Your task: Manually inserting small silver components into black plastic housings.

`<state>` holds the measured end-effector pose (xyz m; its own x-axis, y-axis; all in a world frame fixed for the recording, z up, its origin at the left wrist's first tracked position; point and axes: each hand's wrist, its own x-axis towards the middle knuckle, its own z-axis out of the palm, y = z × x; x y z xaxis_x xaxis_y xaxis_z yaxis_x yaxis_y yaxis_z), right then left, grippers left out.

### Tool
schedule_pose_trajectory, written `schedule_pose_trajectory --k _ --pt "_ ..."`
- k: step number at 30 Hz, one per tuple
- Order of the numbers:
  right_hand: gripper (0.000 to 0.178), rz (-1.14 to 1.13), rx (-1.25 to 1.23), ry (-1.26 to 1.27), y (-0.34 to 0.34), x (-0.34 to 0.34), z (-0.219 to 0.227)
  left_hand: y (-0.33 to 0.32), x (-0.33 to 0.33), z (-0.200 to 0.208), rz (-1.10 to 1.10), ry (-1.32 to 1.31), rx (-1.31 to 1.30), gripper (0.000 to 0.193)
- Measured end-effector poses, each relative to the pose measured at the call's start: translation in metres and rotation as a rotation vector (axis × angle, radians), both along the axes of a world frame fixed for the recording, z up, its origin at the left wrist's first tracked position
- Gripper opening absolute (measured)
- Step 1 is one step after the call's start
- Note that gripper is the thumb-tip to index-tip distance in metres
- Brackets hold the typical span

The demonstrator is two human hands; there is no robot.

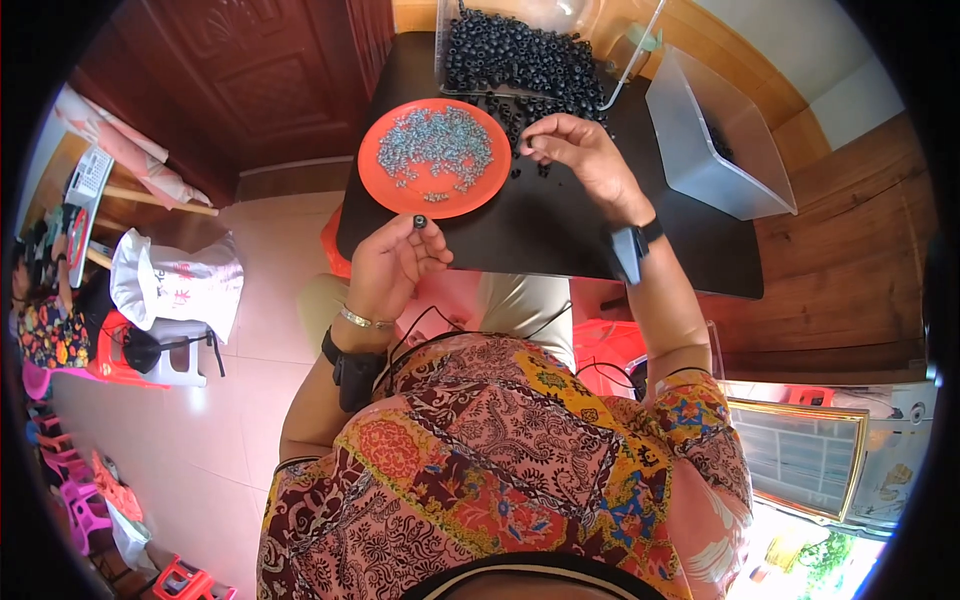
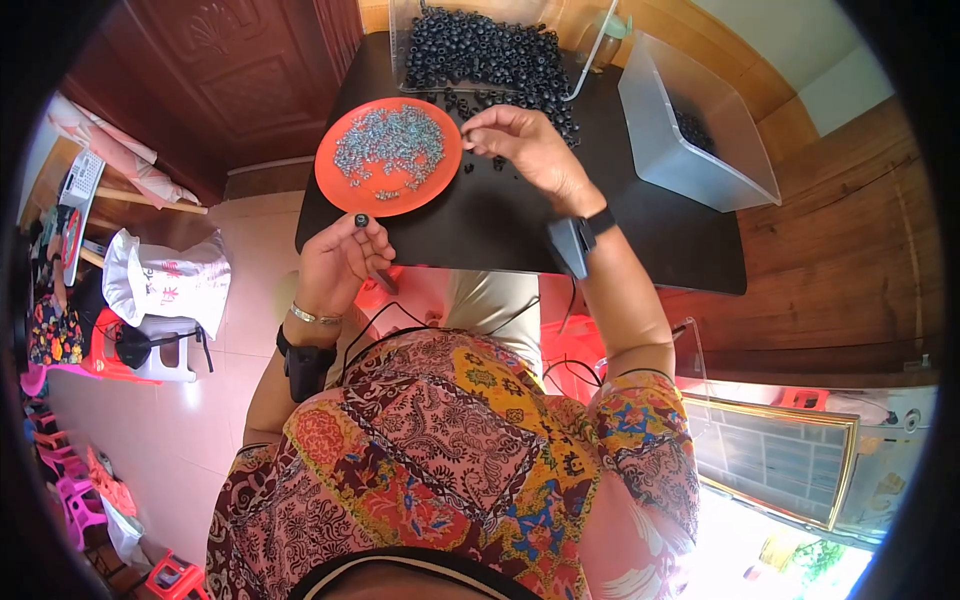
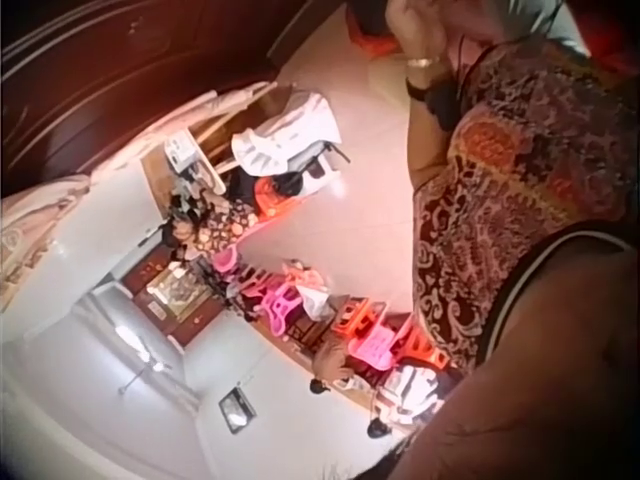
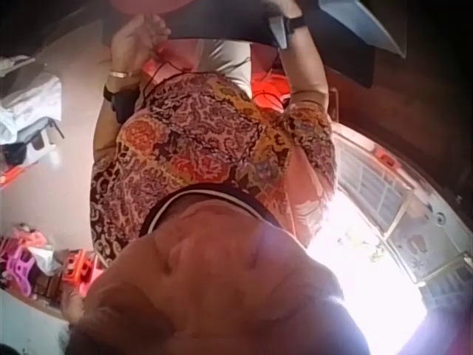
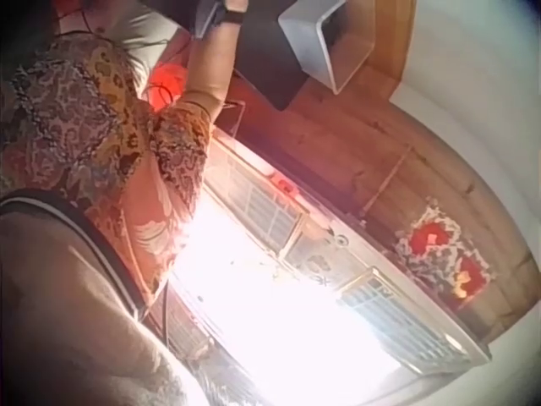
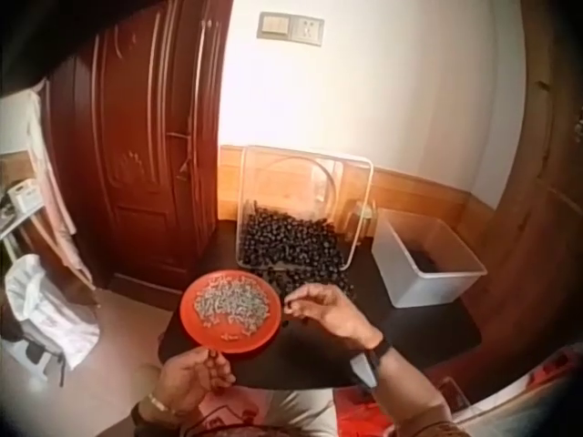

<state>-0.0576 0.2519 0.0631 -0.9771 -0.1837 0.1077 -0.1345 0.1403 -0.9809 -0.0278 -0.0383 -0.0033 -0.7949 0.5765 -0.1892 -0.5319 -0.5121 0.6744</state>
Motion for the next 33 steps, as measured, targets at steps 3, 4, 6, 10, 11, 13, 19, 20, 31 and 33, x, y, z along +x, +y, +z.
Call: schedule_pose_trajectory --k 3,4,6,10,11,13,19,20,31,33 --pt "0.019 0.082 -0.31 -0.036 -0.029 0.018 -0.001 0.007 0.001 0.011 -0.044 0.042 0.029 0.028" --pt "0.019 0.104 -0.38 -0.072 -0.037 0.022 -0.003 0.01 0.002 0.016 -0.067 0.06 0.049 0.028" --pt "0.019 0.184 -0.517 -0.106 -0.049 0.025 -0.009 0.012 0.002 0.021 -0.074 0.07 0.056 0.029" --pt "0.02 0.202 -0.649 -0.172 -0.069 0.029 -0.011 0.013 0.005 0.033 -0.087 0.093 0.066 0.031" --pt "0.02 0.23 -0.691 -0.184 -0.071 0.029 -0.014 0.013 0.006 0.035 -0.083 0.093 0.064 0.031" --pt "0.021 0.265 -0.734 -0.198 -0.077 0.03 -0.015 0.012 0.008 0.036 -0.089 0.115 0.057 0.032" --pt "0.017 0.213 -0.732 -0.227 -0.088 0.036 -0.017 0.01 0.009 0.032 -0.099 0.11 0.123 0.032" --pt "0.017 0.201 -0.723 -0.222 -0.087 0.036 -0.018 0.01 0.009 0.031 -0.096 0.108 0.123 0.032" --pt "0.013 0.115 -0.235 0.023 -0.084 0.039 0.008 0.013 0.011 0.033 -0.029 0.096 0.049 0.029" --pt "0.01 0.109 -0.188 0.067 -0.091 0.045 0.014 0.014 0.011 0.032 -0.02 0.093 0.039 0.028"
